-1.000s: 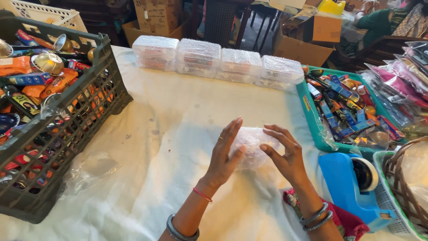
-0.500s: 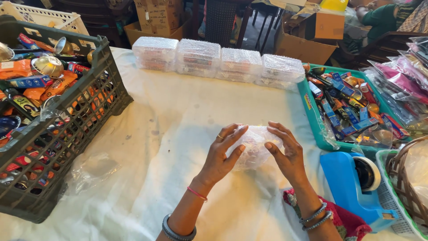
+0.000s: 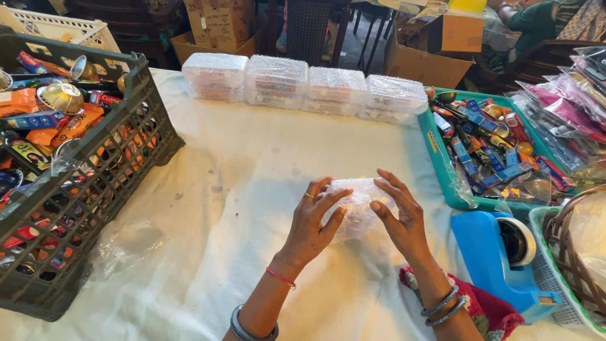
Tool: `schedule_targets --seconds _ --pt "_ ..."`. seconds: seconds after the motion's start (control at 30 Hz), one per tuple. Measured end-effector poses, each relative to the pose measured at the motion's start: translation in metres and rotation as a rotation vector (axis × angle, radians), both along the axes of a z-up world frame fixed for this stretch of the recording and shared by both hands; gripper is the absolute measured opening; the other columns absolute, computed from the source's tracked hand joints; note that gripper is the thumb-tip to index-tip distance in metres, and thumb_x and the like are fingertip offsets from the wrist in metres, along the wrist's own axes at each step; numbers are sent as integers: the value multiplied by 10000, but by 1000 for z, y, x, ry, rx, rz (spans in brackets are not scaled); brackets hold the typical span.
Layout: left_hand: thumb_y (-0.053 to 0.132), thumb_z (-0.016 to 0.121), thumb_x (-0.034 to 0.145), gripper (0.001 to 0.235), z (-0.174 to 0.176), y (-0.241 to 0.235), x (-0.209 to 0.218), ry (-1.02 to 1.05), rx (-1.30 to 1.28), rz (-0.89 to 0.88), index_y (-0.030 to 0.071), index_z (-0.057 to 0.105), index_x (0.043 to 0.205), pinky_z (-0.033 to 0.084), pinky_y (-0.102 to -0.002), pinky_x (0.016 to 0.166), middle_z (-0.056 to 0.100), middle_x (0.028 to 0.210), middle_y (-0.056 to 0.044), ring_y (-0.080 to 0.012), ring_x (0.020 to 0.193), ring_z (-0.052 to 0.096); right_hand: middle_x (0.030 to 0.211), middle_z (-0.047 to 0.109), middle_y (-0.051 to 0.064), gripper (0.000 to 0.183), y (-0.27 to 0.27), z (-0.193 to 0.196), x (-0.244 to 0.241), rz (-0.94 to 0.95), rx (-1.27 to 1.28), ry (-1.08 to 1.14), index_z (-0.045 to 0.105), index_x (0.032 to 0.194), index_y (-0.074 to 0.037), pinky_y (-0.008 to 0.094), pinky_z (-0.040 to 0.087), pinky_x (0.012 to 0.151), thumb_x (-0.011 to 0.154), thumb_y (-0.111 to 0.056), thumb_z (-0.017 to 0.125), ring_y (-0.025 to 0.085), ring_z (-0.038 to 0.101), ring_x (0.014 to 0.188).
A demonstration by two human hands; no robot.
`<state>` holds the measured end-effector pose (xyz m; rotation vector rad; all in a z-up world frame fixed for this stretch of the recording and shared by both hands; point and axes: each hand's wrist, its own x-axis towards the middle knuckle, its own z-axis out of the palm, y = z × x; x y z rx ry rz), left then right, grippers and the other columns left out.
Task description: Wrapping a small clear plastic box containing items in bubble wrap.
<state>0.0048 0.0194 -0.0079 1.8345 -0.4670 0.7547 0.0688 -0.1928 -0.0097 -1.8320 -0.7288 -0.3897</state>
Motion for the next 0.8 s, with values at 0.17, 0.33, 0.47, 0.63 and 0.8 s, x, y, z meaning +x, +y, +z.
schedule_targets --seconds 0.17,0.33,0.47,0.63,0.8 --pt "124 667 988 309 -2 -2 1 -35 1 28 140 687 1296 565 -389 940 537 1379 -157 -312 1115 667 1520 575 122 450 5 11 -9 -57 -39 -24 658 1353 -83 421 388 1185 924 -192 738 270 497 1453" --pt "121 661 985 304 -8 -2 5 -38 -10 42 122 688 1287 564 -386 949 536 1368 -162 -311 1130 656 1486 568 123 532 7 41 -33 -194 -107 -50 621 1386 -86 395 461 1088 885 -200 761 267 544 1361" --pt "110 664 974 294 -16 1 8 -18 -17 53 121 698 1266 561 -383 934 539 1363 -165 -299 1108 669 1412 604 114 500 -24 51 -60 -315 -194 -78 642 1342 -77 367 529 987 872 -190 771 249 610 1262" --pt "69 687 944 317 -21 1 11 -48 23 94 115 705 1257 545 -397 962 560 1351 -157 -314 1126 646 1328 666 96 387 -112 47 -99 -583 -257 -85 706 1266 -70 343 536 959 893 -149 770 209 648 1174" --pt "85 664 990 294 -11 2 3 -19 12 87 92 681 1284 498 -406 1034 518 1376 -159 -316 1198 581 1226 714 87 214 -204 38 -132 -911 -120 12 730 1188 -51 296 557 888 995 -142 732 131 677 1043"
